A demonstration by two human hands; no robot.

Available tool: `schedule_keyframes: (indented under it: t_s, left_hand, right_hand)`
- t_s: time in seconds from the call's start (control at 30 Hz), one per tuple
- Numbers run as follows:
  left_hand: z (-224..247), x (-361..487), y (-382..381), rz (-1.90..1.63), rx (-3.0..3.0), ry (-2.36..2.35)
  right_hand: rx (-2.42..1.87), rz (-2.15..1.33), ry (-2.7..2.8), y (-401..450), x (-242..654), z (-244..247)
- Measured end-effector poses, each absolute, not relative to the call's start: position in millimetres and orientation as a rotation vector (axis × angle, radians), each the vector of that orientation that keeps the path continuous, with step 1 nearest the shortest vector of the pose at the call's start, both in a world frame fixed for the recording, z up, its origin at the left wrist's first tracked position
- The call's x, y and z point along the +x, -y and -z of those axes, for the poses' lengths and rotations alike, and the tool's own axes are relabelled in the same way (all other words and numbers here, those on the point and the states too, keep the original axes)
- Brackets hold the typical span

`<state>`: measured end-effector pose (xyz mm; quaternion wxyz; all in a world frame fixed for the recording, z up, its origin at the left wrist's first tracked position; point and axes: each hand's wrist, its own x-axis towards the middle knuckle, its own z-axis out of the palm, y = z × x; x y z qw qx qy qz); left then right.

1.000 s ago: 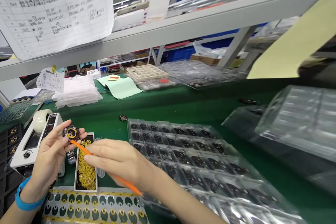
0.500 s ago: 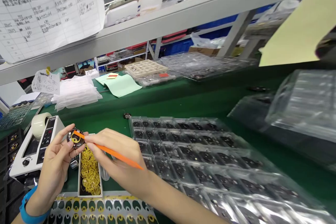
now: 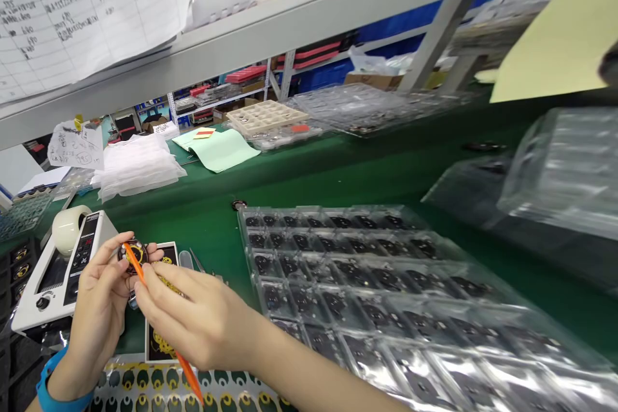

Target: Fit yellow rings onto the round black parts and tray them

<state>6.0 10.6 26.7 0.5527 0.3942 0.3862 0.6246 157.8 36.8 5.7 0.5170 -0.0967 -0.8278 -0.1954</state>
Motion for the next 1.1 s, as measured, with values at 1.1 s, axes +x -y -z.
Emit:
schedule_keyframes:
  t_s: [1.1]
  left_hand:
    - [-8.6, 15.9, -1.4, -1.540, 1.468, -1.140]
  right_hand:
    - [-0.627, 0.179, 1.752, -32.7, 148.9, 10.1]
